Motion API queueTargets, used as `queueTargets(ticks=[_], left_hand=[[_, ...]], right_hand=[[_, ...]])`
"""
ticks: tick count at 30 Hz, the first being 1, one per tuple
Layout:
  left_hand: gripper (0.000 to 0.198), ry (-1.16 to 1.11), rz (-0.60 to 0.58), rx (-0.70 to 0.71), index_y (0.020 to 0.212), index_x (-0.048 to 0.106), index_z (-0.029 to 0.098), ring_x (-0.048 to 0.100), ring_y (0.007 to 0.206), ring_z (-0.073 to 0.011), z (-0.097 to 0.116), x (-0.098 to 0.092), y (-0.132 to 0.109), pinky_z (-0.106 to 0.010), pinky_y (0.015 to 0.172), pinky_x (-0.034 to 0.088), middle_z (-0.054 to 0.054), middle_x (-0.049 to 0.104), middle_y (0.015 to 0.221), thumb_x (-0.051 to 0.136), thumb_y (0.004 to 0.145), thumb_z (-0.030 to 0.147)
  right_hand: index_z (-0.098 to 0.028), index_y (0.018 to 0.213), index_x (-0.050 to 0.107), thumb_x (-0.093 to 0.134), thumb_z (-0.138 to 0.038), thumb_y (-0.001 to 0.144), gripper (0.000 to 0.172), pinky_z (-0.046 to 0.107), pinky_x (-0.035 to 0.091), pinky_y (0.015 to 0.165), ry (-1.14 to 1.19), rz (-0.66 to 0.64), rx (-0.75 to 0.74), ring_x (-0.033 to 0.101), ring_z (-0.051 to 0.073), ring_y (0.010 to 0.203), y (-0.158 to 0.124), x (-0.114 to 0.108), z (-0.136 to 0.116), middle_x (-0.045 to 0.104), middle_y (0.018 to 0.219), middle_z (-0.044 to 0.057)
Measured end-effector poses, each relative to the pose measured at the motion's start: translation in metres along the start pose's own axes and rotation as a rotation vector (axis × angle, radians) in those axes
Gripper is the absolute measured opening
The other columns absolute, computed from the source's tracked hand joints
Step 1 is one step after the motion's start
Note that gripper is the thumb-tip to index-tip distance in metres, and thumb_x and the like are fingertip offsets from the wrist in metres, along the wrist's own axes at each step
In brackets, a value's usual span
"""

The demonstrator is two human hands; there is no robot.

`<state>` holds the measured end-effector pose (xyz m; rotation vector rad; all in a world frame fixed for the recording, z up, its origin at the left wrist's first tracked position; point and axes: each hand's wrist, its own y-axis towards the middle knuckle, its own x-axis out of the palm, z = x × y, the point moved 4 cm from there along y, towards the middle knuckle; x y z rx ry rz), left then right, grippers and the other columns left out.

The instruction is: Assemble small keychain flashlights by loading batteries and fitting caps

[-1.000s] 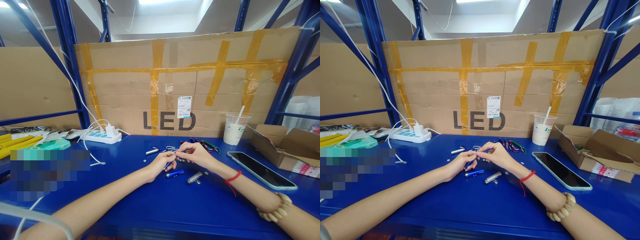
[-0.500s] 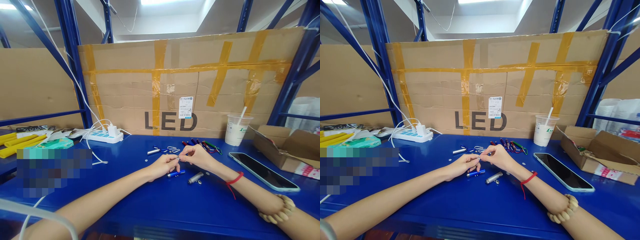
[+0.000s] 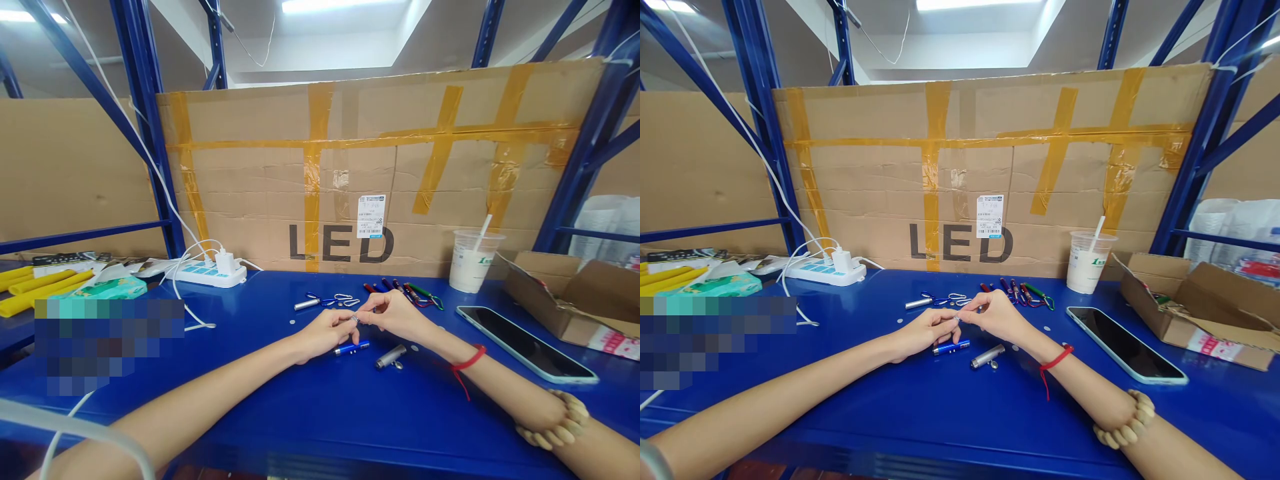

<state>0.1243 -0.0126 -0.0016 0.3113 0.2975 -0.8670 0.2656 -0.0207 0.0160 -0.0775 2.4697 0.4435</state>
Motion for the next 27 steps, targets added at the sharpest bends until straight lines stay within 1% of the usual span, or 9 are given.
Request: queueTargets(ticks=[4,8,12,14,19,24,27], left_hand=[[0.031,-0.012,-0.007,0.003,0.078,0.055,0.012,0.031,0.052,-0.0078,-0.0008,0.0005,0.0003,-0.022,0.051,0.027,0.002,0.046,0.062,0.04,0.085,0.039],[0.03,-0.025,-0.008,0.004,0.082,0.056,0.012,0.03,0.051,-0.0074,-0.0015,0.0012,0.0013,-0.022,0.049,0.026,0.002,0.046,0.062,0.04,0.086,0.037],[0.028,-0.034,-0.002,-0.007,0.089,0.057,0.011,0.029,0.05,-0.0069,-0.0005,0.0019,0.0014,-0.021,0.048,0.025,0.001,0.05,0.066,0.039,0.086,0.033],[0.028,-0.03,0.003,-0.013,0.089,0.057,0.011,0.029,0.05,-0.0067,0.0009,0.002,0.0009,-0.021,0.048,0.025,0.001,0.049,0.065,0.038,0.087,0.032],[0.029,-0.001,0.019,-0.032,0.082,0.057,0.011,0.028,0.048,-0.0067,0.0049,0.002,-0.0009,-0.021,0.048,0.025,0.004,0.043,0.057,0.038,0.087,0.033],[0.029,0.015,0.021,-0.023,0.077,0.055,0.012,0.029,0.049,-0.0065,0.0068,0.0025,-0.0014,-0.021,0.049,0.026,0.004,0.045,0.059,0.038,0.087,0.032],[0.027,0.004,0.017,-0.028,0.085,0.057,0.011,0.029,0.049,-0.0064,0.0061,0.0026,-0.0011,-0.021,0.049,0.026,0.003,0.047,0.062,0.038,0.087,0.031]], right_hand=[[-0.012,0.069,0.071,0.065,-0.04,0.065,0.028,0.022,0.036,0.044,0.017,-0.011,0.012,0.045,0.008,0.048,0.0007,0.0005,-0.0006,0.063,0.067,0.005],[-0.011,0.069,0.07,0.065,-0.041,0.065,0.03,0.022,0.037,0.043,0.031,-0.018,0.045,0.044,0.008,0.047,0.0,0.0009,0.0003,0.063,0.067,0.005],[-0.01,0.068,0.069,0.065,-0.042,0.064,0.032,0.022,0.035,0.042,0.041,-0.022,0.074,0.043,0.007,0.045,-0.0003,0.0014,0.0006,0.063,0.065,0.005],[-0.01,0.067,0.068,0.066,-0.042,0.064,0.032,0.022,0.034,0.042,0.045,-0.018,0.085,0.043,0.006,0.043,-0.0002,0.0014,0.0005,0.061,0.061,0.004],[-0.011,0.068,0.068,0.067,-0.044,0.063,0.033,0.021,0.032,0.04,0.051,-0.013,0.096,0.04,0.006,0.041,-0.0002,0.0015,0.0016,0.056,0.052,0.0],[-0.012,0.068,0.068,0.067,-0.046,0.063,0.034,0.021,0.034,0.04,0.049,-0.028,0.061,0.042,0.006,0.042,0.0002,0.0007,0.0026,0.06,0.059,0.002],[-0.012,0.068,0.069,0.067,-0.047,0.063,0.036,0.021,0.034,0.04,0.041,-0.029,0.056,0.042,0.006,0.041,0.0007,0.0003,0.0025,0.061,0.059,0.003]])
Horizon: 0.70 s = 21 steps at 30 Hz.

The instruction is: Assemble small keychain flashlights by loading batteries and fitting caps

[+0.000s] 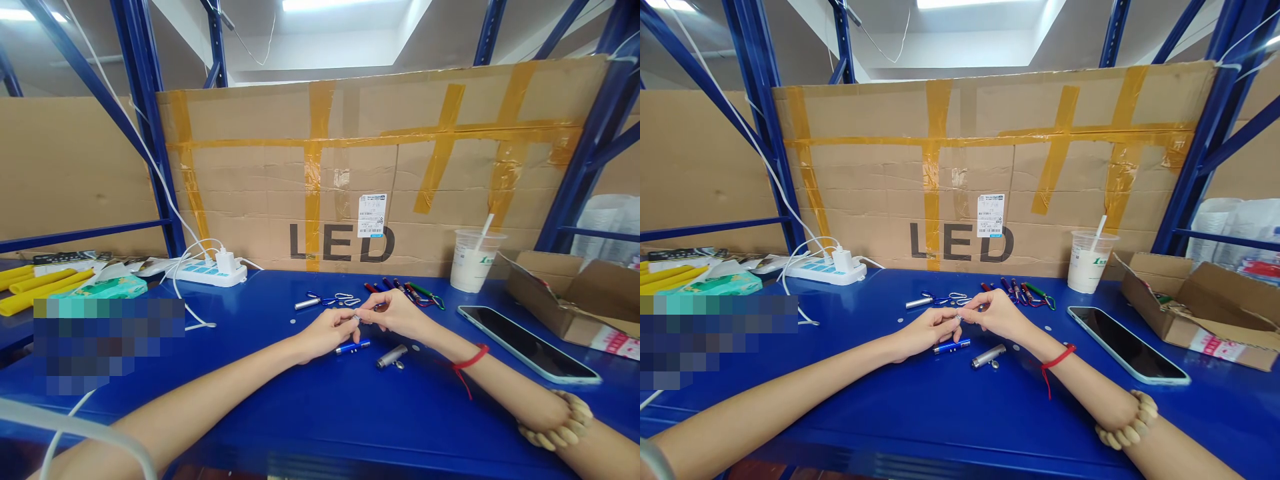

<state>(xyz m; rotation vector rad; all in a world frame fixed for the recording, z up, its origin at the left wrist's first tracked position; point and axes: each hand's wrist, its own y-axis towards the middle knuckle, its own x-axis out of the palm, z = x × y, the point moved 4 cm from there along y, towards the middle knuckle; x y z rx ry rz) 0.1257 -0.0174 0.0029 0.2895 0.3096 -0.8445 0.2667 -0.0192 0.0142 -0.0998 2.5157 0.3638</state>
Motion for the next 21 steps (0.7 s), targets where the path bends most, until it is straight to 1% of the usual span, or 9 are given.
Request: queueTargets(ticks=[3,5,10,16,21], left_hand=[[0.028,-0.008,-0.002,-0.014,0.098,0.057,0.011,0.029,0.049,-0.0066,-0.0013,-0.0002,0.0005,-0.021,0.048,0.025,0.002,0.049,0.065,0.037,0.087,0.028],[0.029,-0.013,-0.004,-0.019,0.101,0.057,0.011,0.029,0.049,-0.0066,-0.0026,-0.0003,0.001,-0.021,0.048,0.025,0.002,0.05,0.065,0.037,0.087,0.027],[0.029,-0.066,-0.005,-0.013,0.101,0.054,0.01,0.03,0.05,-0.0065,-0.0072,-0.0009,0.0031,-0.021,0.048,0.026,0.0,0.052,0.069,0.038,0.086,0.029],[0.026,-0.077,-0.006,-0.006,0.094,0.053,0.011,0.031,0.051,-0.0066,-0.0074,-0.0008,0.0035,-0.022,0.05,0.027,0.001,0.051,0.066,0.039,0.085,0.031],[0.027,-0.086,-0.01,-0.013,0.091,0.052,0.012,0.031,0.051,-0.0069,-0.0074,-0.001,0.0035,-0.022,0.051,0.026,0.001,0.051,0.066,0.042,0.084,0.036]], right_hand=[[-0.012,0.069,0.069,0.067,-0.048,0.063,0.037,0.021,0.033,0.039,-0.006,0.0,0.007,0.042,0.006,0.041,-0.0001,0.0,-0.0011,0.06,0.058,0.003],[-0.012,0.069,0.069,0.066,-0.048,0.064,0.037,0.021,0.033,0.04,-0.01,-0.005,0.013,0.042,0.006,0.04,-0.0005,0.0002,-0.0019,0.06,0.058,0.002],[-0.012,0.07,0.067,0.064,-0.05,0.067,0.038,0.021,0.033,0.04,-0.005,-0.025,-0.003,0.042,0.005,0.041,-0.0009,0.0021,-0.0014,0.062,0.061,0.003],[-0.012,0.071,0.065,0.062,-0.053,0.068,0.041,0.02,0.033,0.04,0.022,-0.05,-0.031,0.043,0.005,0.041,-0.0003,0.0038,-0.0008,0.063,0.063,0.003],[-0.013,0.071,0.065,0.063,-0.051,0.068,0.038,0.02,0.034,0.04,0.027,-0.054,-0.062,0.042,0.005,0.041,-0.0008,0.0025,-0.0025,0.063,0.062,0.003]])
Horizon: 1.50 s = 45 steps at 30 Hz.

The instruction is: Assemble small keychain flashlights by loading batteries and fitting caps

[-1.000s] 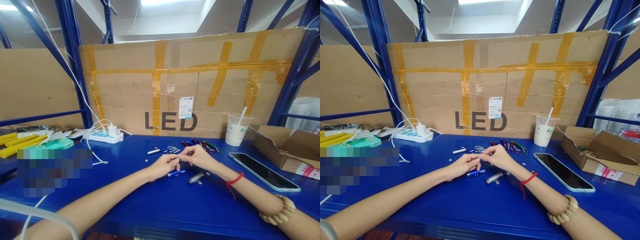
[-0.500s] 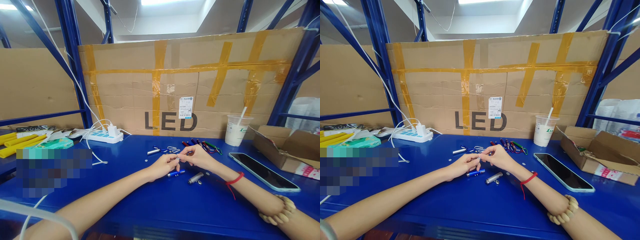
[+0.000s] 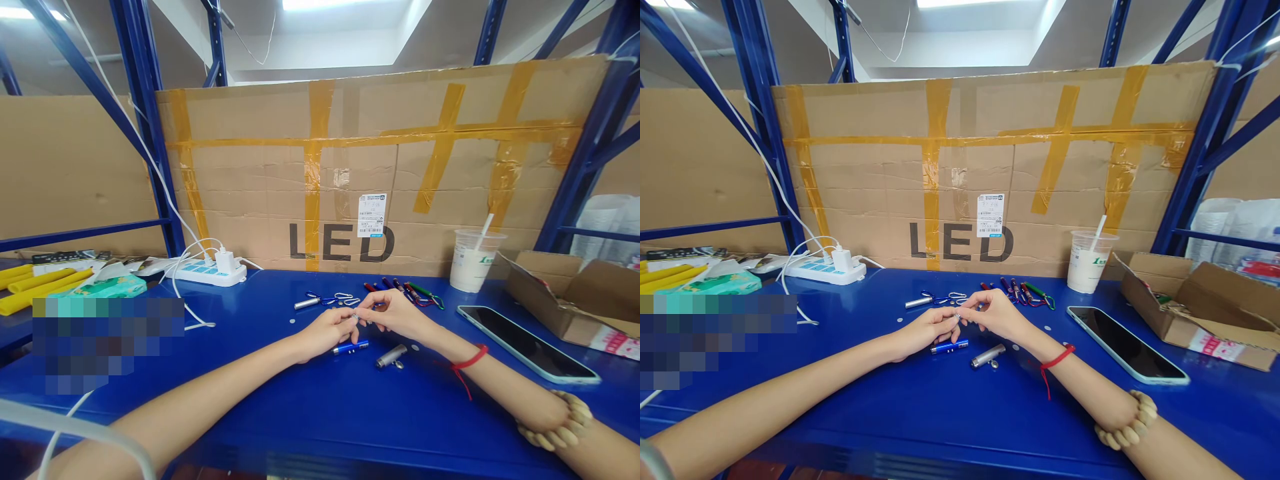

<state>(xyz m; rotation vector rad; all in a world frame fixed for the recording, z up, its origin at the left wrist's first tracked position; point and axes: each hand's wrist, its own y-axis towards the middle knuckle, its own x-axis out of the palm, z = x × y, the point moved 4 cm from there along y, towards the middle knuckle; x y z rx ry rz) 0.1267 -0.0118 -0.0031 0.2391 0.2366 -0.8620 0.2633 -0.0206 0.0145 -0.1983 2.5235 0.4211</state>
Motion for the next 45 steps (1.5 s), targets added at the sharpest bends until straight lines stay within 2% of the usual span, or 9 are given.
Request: queueTargets(ticks=[6,15,20,45], left_hand=[[0.03,-0.042,-0.02,-0.008,0.086,0.05,0.013,0.032,0.052,-0.0075,0.002,-0.0007,0.0004,-0.023,0.052,0.027,0.001,0.05,0.065,0.045,0.081,0.042],[0.023,-0.083,-0.039,0.0,0.083,0.046,0.014,0.032,0.051,-0.0082,0.0022,0.0005,0.0018,-0.024,0.051,0.025,0.0,0.049,0.065,0.042,0.083,0.037],[0.026,-0.097,-0.041,-0.011,0.081,0.045,0.014,0.032,0.051,-0.0078,0.001,0.0002,0.0016,-0.024,0.052,0.024,0.001,0.049,0.065,0.044,0.081,0.04],[0.024,-0.103,-0.059,0.0,0.085,0.048,0.013,0.032,0.051,-0.0079,0.0024,-0.0005,0.0012,-0.024,0.052,0.024,0.0,0.049,0.066,0.042,0.084,0.036]], right_hand=[[-0.013,0.073,0.063,0.061,-0.054,0.069,0.041,0.02,0.036,0.041,0.065,-0.005,0.008,0.043,0.005,0.043,0.0006,0.0023,0.0049,0.062,0.063,0.002],[-0.013,0.074,0.06,0.058,-0.056,0.071,0.042,0.019,0.035,0.041,0.061,-0.018,0.019,0.043,0.005,0.043,-0.0001,0.0035,0.0035,0.06,0.063,0.002],[-0.013,0.074,0.059,0.058,-0.057,0.07,0.044,0.019,0.035,0.04,0.052,-0.017,0.01,0.043,0.005,0.043,0.0007,0.0046,0.0034,0.06,0.062,0.002],[-0.014,0.077,0.058,0.056,-0.055,0.074,0.041,0.019,0.036,0.041,0.059,-0.031,-0.001,0.044,0.005,0.043,0.0005,0.0056,0.0036,0.058,0.064,0.0]])
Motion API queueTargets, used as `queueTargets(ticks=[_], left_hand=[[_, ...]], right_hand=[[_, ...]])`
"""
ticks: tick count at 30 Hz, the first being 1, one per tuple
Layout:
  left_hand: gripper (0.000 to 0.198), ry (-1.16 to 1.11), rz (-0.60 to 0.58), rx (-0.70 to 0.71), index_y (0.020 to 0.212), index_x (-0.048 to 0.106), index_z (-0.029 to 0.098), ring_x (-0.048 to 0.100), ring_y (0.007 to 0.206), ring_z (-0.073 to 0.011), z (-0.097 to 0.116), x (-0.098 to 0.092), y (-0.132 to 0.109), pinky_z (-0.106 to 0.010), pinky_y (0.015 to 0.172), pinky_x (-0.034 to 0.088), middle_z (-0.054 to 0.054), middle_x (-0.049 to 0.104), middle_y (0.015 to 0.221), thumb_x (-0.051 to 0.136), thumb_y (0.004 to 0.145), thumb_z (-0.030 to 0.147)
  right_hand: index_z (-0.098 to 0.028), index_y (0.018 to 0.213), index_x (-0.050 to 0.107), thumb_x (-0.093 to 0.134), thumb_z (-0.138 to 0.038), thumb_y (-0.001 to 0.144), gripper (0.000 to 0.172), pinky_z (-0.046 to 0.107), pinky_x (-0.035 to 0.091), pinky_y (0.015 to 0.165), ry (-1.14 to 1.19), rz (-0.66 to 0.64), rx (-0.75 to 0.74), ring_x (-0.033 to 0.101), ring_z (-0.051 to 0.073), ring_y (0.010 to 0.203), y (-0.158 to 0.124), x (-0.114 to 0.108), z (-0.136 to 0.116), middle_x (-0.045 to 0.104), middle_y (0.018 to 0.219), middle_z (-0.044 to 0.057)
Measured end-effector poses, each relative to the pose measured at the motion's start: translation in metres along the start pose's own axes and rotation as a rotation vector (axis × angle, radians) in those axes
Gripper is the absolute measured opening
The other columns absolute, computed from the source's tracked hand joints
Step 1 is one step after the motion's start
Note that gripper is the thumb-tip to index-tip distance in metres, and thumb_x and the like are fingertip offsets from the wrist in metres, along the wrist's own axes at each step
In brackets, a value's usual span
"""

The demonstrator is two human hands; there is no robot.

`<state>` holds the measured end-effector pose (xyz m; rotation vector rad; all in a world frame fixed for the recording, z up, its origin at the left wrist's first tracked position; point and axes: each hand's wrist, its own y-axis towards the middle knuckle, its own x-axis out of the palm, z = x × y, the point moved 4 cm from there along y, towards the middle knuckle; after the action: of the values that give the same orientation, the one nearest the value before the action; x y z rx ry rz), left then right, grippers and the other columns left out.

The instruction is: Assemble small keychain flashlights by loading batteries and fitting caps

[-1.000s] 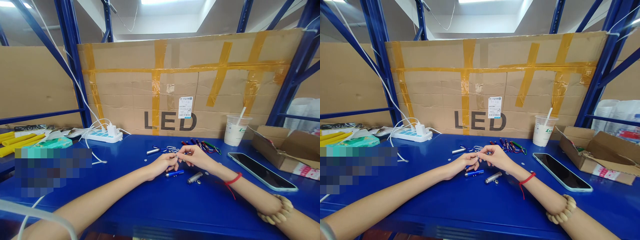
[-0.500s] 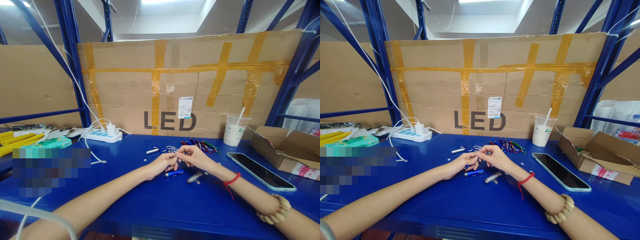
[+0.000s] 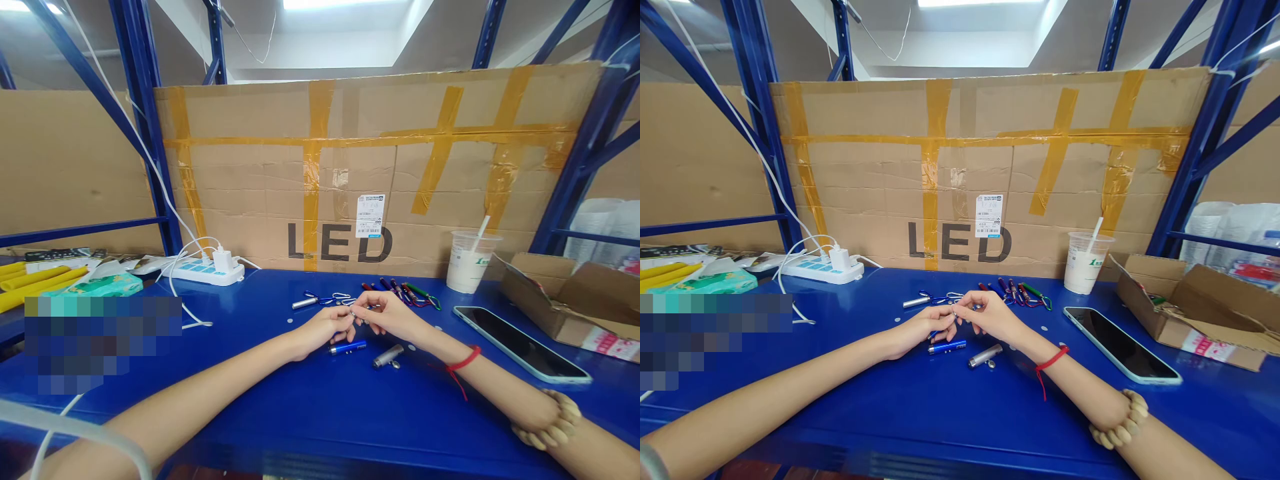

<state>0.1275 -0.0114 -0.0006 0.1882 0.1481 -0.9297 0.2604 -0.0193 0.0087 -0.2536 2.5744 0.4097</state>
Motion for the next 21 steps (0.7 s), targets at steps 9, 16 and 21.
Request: queueTargets(ticks=[9,16,21], left_hand=[[0.021,0.008,-0.001,-0.002,0.085,0.047,0.013,0.032,0.052,-0.0078,-0.0004,-0.0001,0.0002,-0.023,0.052,0.025,0.0,0.049,0.066,0.04,0.085,0.033],[0.023,0.007,-0.005,0.006,0.085,0.048,0.013,0.031,0.051,-0.0078,-0.0004,0.0001,0.0002,-0.023,0.052,0.024,0.0,0.049,0.066,0.042,0.084,0.036],[0.024,0.008,-0.008,0.004,0.085,0.048,0.013,0.031,0.052,-0.008,0.0006,0.0003,-0.0004,-0.023,0.052,0.024,0.0,0.048,0.066,0.042,0.084,0.036]], right_hand=[[-0.014,0.076,0.058,0.055,-0.055,0.074,0.042,0.019,0.036,0.041,-0.018,0.002,-0.001,0.044,0.005,0.043,0.0005,-0.0009,0.001,0.058,0.062,0.001],[-0.014,0.076,0.058,0.056,-0.055,0.074,0.041,0.02,0.036,0.041,-0.019,-0.002,-0.002,0.045,0.005,0.043,0.0009,-0.0016,0.002,0.058,0.063,0.0],[-0.014,0.076,0.058,0.056,-0.055,0.073,0.041,0.02,0.036,0.041,-0.016,-0.004,0.004,0.045,0.005,0.043,0.0003,-0.0014,0.0007,0.058,0.062,0.0]])
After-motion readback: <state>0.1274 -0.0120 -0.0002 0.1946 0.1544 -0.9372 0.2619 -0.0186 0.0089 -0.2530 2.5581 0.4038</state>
